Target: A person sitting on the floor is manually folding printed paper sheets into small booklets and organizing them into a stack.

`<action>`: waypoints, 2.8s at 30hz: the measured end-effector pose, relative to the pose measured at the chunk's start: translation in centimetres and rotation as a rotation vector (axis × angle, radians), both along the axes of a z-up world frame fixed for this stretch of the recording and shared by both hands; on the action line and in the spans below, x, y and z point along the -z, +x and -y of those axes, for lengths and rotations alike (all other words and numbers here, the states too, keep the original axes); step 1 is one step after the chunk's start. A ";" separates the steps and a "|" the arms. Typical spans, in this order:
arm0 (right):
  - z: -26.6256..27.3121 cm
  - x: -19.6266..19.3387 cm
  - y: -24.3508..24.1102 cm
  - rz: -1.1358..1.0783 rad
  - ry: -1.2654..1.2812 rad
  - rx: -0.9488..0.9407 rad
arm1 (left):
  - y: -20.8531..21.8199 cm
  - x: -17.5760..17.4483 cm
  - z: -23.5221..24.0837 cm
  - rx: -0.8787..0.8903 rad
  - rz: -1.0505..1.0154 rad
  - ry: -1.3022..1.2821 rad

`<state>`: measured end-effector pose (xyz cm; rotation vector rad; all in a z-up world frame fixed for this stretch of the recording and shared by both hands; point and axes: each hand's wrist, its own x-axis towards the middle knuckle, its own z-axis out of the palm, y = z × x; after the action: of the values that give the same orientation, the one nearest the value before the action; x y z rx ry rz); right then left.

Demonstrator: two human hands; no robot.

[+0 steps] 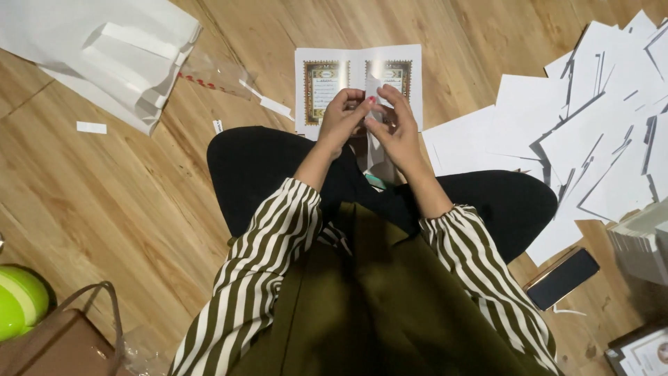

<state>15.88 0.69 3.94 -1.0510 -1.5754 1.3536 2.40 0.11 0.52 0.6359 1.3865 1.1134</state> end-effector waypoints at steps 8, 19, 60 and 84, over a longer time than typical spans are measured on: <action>-1.4 0.3 1.5 -0.154 -0.258 -0.008 | 0.5 -1.5 -0.4 0.031 0.056 0.042; -1.3 -0.6 2.0 -0.215 -0.312 -0.006 | 0.9 -1.6 -0.3 0.036 0.093 0.065; -10.3 6.7 8.6 0.783 -0.137 0.511 | 0.7 2.9 -0.9 0.904 -1.512 0.145; -7.6 -2.3 8.7 0.962 0.309 0.444 | 3.4 -0.8 -0.7 0.239 -0.650 0.586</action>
<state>24.63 8.31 6.29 -1.8479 -1.9320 0.2495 5.84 0.84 1.32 1.6571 1.4524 1.1686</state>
